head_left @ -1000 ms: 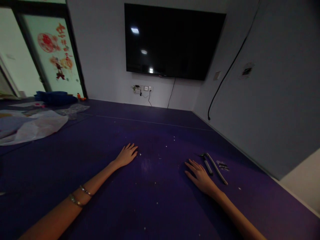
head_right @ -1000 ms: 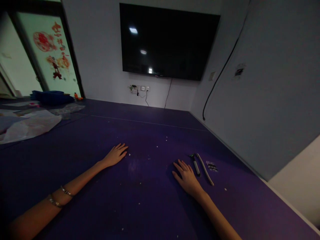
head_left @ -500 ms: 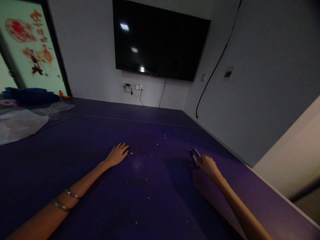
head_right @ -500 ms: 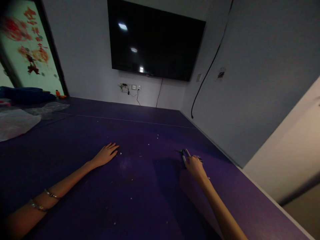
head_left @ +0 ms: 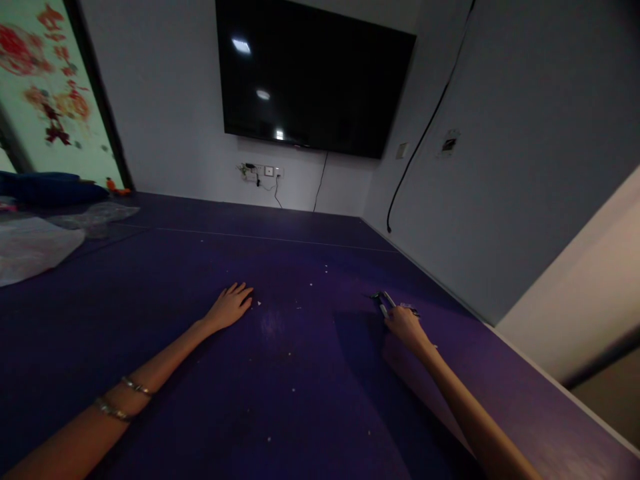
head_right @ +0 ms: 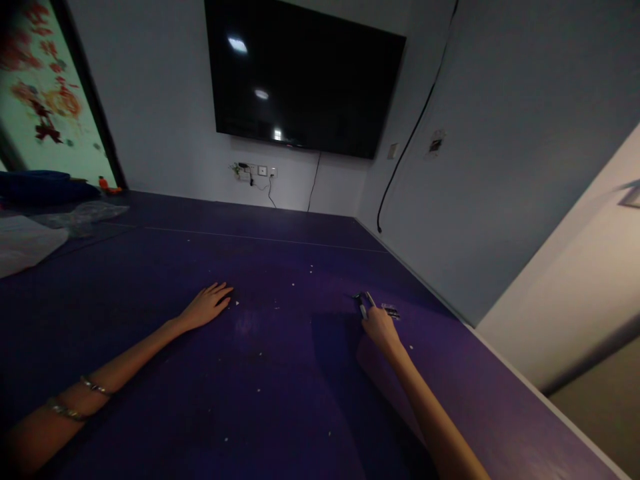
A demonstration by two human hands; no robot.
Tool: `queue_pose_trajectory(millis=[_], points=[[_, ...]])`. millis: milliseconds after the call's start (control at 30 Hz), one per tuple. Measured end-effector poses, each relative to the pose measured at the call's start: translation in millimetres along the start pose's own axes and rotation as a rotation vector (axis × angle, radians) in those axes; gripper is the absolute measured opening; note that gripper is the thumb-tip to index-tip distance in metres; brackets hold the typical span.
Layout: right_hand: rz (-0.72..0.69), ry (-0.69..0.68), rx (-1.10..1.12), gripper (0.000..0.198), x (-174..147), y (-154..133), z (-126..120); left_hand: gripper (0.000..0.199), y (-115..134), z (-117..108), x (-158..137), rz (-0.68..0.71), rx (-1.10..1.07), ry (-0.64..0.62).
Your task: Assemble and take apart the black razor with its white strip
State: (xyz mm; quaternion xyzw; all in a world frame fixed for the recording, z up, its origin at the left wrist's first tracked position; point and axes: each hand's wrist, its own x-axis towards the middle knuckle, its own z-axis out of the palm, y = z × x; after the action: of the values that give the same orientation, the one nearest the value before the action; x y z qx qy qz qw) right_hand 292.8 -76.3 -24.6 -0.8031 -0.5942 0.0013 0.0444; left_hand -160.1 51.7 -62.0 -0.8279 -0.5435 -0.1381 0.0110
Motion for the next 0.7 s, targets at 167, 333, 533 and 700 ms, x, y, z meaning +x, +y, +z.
queue_pose_trajectory(millis=[167, 333, 533, 700], points=[[-0.039, 0.058, 0.031, 0.027, -5.0, -0.6, -3.2, 0.045, 8.0, -11.6, 6.1, -0.037, -0.094, 0.074], [-0.115, 0.158, 0.069, 0.027, -13.2, -21.0, -20.0, 0.029, 57.1, -39.8, 15.1, -0.019, -0.311, 0.243], [-0.232, 0.227, 0.09, 0.026, -31.3, -73.7, -36.7, 0.023, 148.2, -39.2, 18.1, 0.13, -0.683, 0.084], [-0.319, 0.223, 0.102, 0.026, -57.0, -116.9, -45.9, 0.037, 194.6, -20.0, 23.5, 0.137, -0.813, -0.047]])
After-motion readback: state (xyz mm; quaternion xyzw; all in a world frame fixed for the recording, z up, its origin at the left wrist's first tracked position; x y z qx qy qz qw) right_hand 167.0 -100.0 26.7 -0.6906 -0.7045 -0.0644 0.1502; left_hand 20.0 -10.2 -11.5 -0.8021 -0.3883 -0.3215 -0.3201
